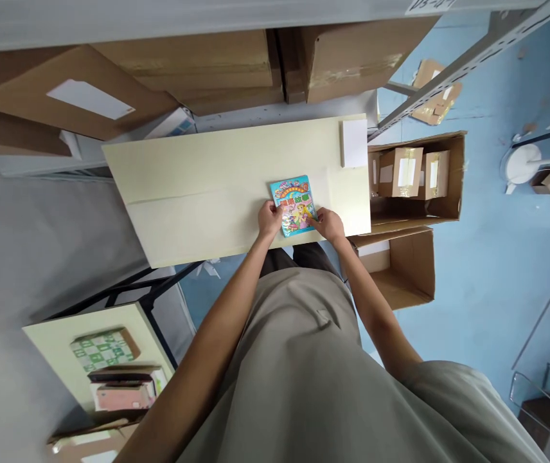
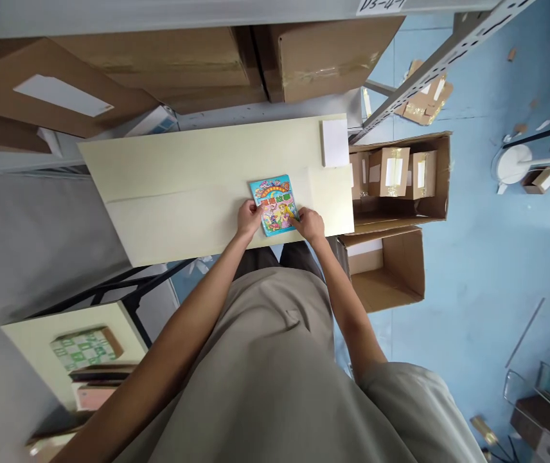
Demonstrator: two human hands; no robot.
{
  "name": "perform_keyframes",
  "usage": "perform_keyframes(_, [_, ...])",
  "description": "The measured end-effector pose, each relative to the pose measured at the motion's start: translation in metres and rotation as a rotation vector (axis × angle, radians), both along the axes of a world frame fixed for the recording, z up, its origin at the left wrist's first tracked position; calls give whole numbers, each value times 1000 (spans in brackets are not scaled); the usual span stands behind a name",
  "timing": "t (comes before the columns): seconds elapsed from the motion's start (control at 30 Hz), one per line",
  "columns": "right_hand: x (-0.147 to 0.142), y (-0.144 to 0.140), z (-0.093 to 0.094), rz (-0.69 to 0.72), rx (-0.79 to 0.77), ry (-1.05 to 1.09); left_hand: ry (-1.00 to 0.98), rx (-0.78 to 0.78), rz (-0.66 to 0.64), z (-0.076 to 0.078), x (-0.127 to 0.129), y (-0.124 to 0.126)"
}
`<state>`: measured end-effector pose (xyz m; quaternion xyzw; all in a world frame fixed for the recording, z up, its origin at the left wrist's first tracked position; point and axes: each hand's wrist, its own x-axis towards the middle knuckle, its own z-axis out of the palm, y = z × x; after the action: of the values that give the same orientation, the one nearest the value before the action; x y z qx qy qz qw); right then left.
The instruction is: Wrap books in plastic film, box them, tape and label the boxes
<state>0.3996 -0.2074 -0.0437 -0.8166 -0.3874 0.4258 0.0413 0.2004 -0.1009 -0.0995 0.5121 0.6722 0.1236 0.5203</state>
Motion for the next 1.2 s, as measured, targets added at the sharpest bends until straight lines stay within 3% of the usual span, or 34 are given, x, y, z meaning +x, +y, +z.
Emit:
perform_keyframes(0.13, [3,-2,-1,11,16,-2,-35,13,1,-6,-6,-1])
perform_keyframes(0.33, [25,-2,-11,-241,162,-151,10,37,-18,-8,-7,-2])
perform_keyframes(0.6, [36,10,-28,-203,166,-175,-150,-16,18,-4,-10,6])
perform_keyframes(0.97, [44,11,-14,-217,106,-124,-167,-63,68,-2,-11,9])
perform_keyframes(1.2, [45,12,1,-246,230,-67,-72,-62,28,-1,-7,10])
